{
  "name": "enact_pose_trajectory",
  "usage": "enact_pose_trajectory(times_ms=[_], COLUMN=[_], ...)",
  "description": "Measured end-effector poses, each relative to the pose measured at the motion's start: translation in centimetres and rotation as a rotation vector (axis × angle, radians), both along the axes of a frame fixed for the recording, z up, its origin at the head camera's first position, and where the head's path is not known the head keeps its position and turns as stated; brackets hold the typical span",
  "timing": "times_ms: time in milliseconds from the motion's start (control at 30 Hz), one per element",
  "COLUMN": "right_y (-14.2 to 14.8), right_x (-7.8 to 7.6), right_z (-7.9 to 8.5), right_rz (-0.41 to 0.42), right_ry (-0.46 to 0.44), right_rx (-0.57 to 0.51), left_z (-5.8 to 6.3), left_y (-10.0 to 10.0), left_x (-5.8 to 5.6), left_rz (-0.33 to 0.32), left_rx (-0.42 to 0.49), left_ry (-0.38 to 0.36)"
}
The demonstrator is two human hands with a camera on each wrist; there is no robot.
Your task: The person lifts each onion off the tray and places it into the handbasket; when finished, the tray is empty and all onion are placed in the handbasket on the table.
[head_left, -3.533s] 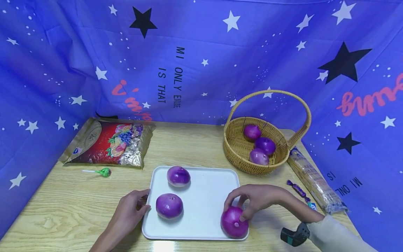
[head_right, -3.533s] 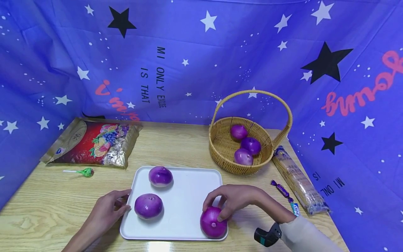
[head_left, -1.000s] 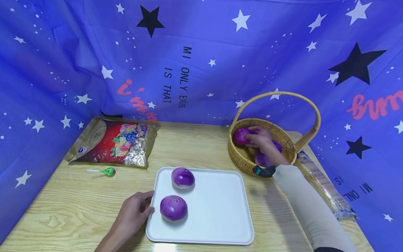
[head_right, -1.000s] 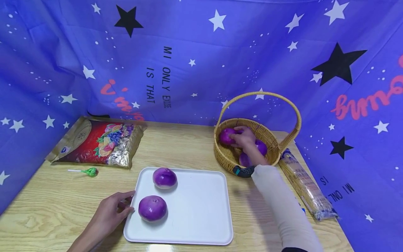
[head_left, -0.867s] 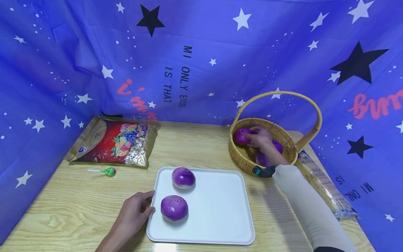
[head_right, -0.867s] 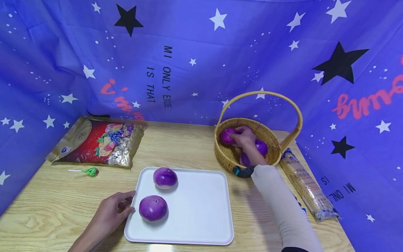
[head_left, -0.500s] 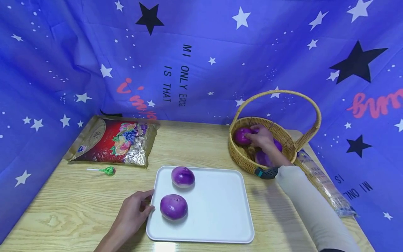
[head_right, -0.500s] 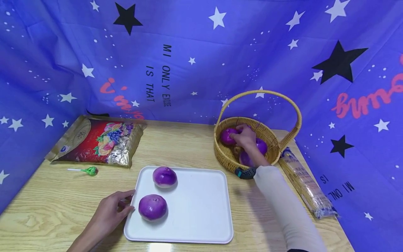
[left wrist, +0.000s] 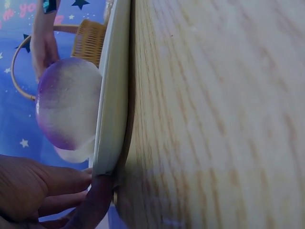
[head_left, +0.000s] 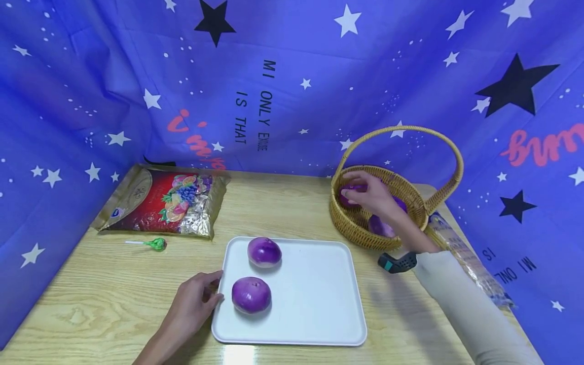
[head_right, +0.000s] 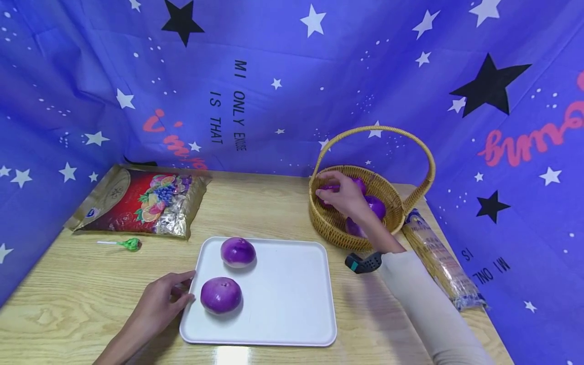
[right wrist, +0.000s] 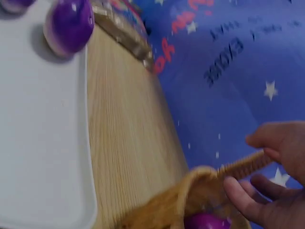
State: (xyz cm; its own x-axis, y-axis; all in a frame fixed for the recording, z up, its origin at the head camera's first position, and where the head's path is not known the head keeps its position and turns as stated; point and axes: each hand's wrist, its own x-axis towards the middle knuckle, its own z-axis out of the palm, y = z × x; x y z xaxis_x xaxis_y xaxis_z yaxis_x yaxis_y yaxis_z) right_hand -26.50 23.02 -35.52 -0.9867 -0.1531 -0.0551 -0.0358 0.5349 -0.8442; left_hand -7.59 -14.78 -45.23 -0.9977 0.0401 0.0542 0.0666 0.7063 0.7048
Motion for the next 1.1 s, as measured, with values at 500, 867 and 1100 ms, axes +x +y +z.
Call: enact_pose_trajectory(times_ms=[500,867,1100], right_y=[-6.3,-11.1,-12.6], right_x=[3.0,5.1,5.3], right_z=[-1.5,-5.9,-7.2], right_rz=[0.507,0.614,0.63], right_ry=[-0.148,-0.278,-0.225], right_rx=[-0.211,-0.247,-0.173], left_z=[-0.1,0.1,-0.1], left_y=[-0.1,0.0,0.0], left_x=[0.0,-0.2,-0.3], left_rz=[0.008,0.002,0.005], left_rx=[0.024,0.001,-0.01], left_ry=[-0.024,-0.014,-0.003])
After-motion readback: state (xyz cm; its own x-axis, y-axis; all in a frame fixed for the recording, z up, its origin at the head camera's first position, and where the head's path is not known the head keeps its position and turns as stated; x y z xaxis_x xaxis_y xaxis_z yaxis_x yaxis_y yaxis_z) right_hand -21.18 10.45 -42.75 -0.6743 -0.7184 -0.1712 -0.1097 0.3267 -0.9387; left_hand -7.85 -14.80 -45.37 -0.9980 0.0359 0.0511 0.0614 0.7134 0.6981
